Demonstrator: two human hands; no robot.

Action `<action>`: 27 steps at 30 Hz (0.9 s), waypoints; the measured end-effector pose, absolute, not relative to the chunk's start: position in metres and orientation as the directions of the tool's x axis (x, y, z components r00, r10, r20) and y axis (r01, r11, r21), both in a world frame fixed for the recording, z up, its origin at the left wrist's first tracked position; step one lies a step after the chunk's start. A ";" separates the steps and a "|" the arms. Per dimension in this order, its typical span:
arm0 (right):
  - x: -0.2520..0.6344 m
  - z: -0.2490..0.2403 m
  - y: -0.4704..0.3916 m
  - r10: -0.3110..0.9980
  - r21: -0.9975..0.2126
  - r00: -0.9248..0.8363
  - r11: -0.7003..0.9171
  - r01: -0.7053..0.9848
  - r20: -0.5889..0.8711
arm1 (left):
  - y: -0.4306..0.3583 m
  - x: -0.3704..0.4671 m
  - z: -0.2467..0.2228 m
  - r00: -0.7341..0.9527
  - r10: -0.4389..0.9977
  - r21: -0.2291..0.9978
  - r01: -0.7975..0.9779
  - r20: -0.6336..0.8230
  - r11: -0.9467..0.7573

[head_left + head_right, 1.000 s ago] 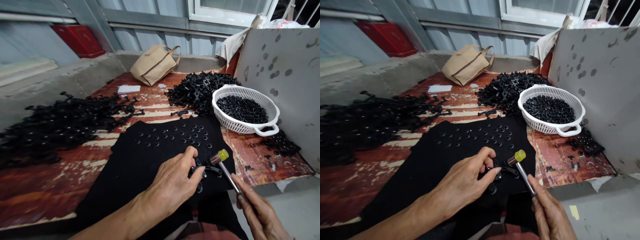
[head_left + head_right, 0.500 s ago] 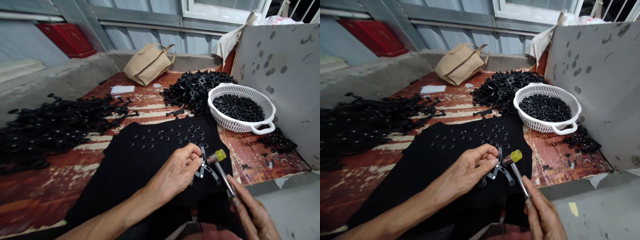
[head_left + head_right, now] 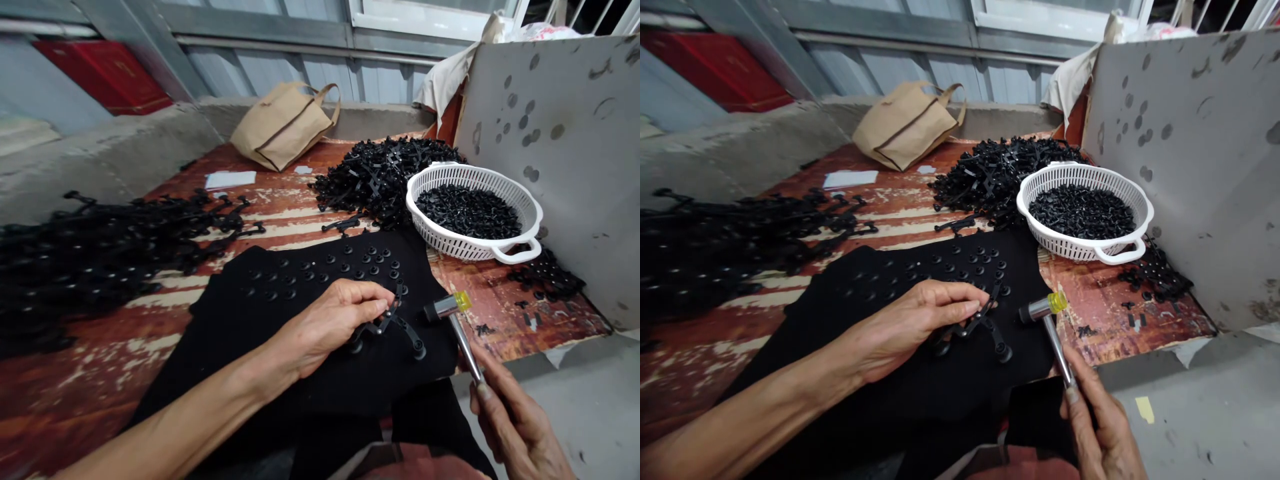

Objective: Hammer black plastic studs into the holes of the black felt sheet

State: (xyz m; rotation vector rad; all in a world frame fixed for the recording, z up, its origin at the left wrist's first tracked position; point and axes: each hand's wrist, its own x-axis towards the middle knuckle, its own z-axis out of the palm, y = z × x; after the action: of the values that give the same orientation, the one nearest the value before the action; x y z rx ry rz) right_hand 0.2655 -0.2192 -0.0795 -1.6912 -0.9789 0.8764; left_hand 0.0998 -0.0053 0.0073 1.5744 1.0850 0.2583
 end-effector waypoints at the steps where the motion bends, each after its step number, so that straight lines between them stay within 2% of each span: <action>1: 0.267 -0.080 -0.220 0.908 -0.950 0.407 -0.211 0.232 -0.102 | -0.005 0.100 0.008 0.553 0.736 0.867 0.489 -0.391 0.093; 8: 0.273 -0.087 -0.221 0.937 -0.908 0.343 -0.083 0.411 0.070 | -0.001 0.103 0.013 0.560 0.689 0.853 0.494 -0.461 0.169; 17: 0.273 -0.085 -0.219 0.942 -0.870 0.310 -0.045 0.491 0.126 | 0.000 0.104 0.013 0.552 0.695 0.853 0.492 -0.461 0.174; 27: 0.275 -0.083 -0.217 0.945 -0.843 0.304 -0.062 0.534 0.123 | 0.001 0.106 0.012 0.545 0.704 0.829 0.548 -0.455 0.112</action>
State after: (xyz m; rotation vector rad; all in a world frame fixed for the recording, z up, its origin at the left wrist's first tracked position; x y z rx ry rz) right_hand 0.2747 -0.2170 -0.0833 -1.7197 -1.3463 0.6065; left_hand 0.1060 0.0008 0.0120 1.5516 1.1046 0.1578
